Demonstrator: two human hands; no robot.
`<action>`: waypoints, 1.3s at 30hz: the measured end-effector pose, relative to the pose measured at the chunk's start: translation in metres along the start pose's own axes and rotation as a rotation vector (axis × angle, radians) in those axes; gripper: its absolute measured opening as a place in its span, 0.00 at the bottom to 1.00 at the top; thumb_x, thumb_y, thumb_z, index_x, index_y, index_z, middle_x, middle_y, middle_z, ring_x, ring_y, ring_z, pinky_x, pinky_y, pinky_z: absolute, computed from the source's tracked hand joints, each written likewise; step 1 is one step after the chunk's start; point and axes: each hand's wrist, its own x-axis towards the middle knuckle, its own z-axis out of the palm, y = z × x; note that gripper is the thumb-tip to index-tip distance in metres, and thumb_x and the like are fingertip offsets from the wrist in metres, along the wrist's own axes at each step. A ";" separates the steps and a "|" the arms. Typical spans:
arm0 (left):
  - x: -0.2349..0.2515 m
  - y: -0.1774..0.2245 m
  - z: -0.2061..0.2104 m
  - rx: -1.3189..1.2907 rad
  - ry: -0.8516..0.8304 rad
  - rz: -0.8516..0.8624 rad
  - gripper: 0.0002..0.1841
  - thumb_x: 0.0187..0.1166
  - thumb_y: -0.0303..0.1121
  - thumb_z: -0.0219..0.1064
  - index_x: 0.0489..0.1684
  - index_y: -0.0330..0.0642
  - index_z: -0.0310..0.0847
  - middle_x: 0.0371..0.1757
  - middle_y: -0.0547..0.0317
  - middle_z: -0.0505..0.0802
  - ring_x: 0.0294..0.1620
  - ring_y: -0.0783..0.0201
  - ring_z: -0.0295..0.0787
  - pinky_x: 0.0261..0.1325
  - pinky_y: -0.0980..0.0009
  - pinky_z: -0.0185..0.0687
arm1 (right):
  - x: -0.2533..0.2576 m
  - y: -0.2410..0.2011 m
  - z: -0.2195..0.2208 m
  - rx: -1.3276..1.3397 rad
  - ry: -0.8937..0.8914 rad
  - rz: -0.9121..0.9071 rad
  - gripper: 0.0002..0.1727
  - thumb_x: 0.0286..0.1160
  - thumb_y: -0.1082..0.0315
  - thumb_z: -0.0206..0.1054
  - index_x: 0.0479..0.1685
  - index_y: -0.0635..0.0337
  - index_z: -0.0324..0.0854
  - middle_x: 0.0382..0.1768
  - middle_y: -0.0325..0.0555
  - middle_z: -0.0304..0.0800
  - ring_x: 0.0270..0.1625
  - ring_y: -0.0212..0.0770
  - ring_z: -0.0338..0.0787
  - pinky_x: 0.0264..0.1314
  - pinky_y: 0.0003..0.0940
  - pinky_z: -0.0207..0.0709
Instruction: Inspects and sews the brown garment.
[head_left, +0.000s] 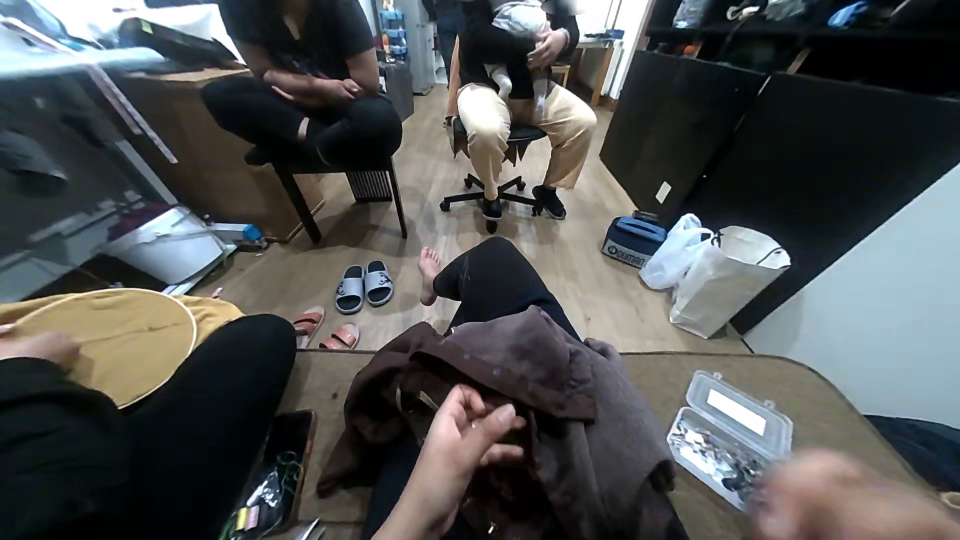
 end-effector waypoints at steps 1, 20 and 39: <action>0.008 -0.001 0.005 -0.068 0.041 -0.009 0.18 0.79 0.29 0.68 0.56 0.37 0.62 0.50 0.51 0.91 0.49 0.57 0.96 0.51 0.58 0.95 | 0.003 0.011 0.011 -0.034 -0.043 0.047 0.08 0.89 0.58 0.60 0.50 0.47 0.83 0.53 0.28 0.86 0.39 0.18 0.84 0.36 0.15 0.78; 0.020 0.004 0.036 -0.237 0.080 0.093 0.20 0.84 0.27 0.60 0.70 0.29 0.62 0.53 0.46 0.91 0.53 0.59 0.94 0.61 0.61 0.92 | 0.026 0.112 0.036 0.161 0.148 0.346 0.04 0.82 0.72 0.61 0.47 0.54 0.78 0.34 0.28 0.86 0.18 0.18 0.75 0.17 0.15 0.71; 0.003 0.012 0.035 -0.244 0.229 0.331 0.23 0.70 0.19 0.74 0.61 0.29 0.69 0.43 0.52 0.94 0.43 0.64 0.96 0.50 0.67 0.95 | -0.008 0.077 0.062 0.108 0.044 0.206 0.04 0.84 0.65 0.66 0.44 0.54 0.85 0.64 0.37 0.84 0.50 0.23 0.90 0.43 0.22 0.89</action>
